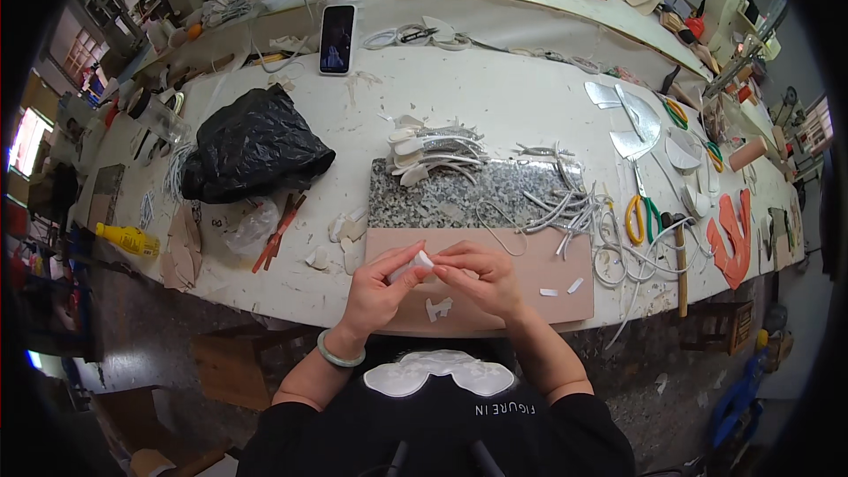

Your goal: The person sits at a cluttered workbench and repeatedly picks up small white foam pieces and silver wire-like components. They insert the wire into the foam pieces by hand, creating small assembled units. The person handles the items one at a time, placing the finished units on a pink cutting mat.

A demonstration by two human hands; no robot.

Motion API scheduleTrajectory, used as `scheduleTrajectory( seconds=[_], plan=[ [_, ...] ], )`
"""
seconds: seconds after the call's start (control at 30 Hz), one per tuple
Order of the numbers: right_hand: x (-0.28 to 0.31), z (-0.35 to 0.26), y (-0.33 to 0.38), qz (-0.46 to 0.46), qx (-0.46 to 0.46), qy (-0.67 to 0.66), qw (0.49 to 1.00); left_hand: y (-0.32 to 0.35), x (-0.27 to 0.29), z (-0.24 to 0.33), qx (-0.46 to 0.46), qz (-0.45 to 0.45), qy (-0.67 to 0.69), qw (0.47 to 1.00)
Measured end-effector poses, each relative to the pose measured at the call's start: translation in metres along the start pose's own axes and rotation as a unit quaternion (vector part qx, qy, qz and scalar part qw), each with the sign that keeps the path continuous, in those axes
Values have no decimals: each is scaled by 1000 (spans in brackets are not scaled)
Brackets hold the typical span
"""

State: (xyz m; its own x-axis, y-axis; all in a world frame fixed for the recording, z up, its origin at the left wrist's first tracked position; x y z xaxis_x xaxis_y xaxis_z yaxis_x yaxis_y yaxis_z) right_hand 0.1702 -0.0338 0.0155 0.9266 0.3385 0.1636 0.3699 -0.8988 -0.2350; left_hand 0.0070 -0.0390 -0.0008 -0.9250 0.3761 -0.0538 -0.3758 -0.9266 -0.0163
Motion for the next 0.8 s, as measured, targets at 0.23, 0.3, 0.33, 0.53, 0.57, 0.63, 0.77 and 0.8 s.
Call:
scheduleTrajectory(
  seconds=[0.23,0.3,0.33,0.53,0.57,0.63,0.77,0.8],
  plan=[
    [-9,-5,0,15,16,33,999,-1,3,-22,119,50,259,957],
    [-11,0,-1,25,-50,1,998,-4,2,-21,111,46,262,958],
    [-14,-2,-1,8,-62,8,998,-4,2,-21,110,52,257,959],
    [-9,-3,4,39,39,3,998,-5,2,-23,153,56,271,949],
    [-5,3,3,33,65,-37,997,-6,6,-26,155,70,267,949],
    [6,14,6,19,55,-177,983,-8,14,-29,148,93,242,954],
    [10,21,5,-27,-84,-290,953,-12,19,-24,121,89,159,976],
    [4,20,0,-37,-117,-242,963,-12,16,-20,116,78,138,980]
  ],
)
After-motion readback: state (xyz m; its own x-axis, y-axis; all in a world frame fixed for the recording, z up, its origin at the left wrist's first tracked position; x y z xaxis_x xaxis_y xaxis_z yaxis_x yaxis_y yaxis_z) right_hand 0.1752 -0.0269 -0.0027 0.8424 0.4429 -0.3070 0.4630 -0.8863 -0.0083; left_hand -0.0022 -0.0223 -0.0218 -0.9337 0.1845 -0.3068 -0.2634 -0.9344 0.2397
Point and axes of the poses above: each hand's wrist, its own y-axis away from the middle knuckle, its own x-axis out of the back of the hand, z = x × y, the point moved 7 cm from there along -y, towards the middle knuckle, and after that the axes turned 6 degrees about -z, right-handed, at the moved point
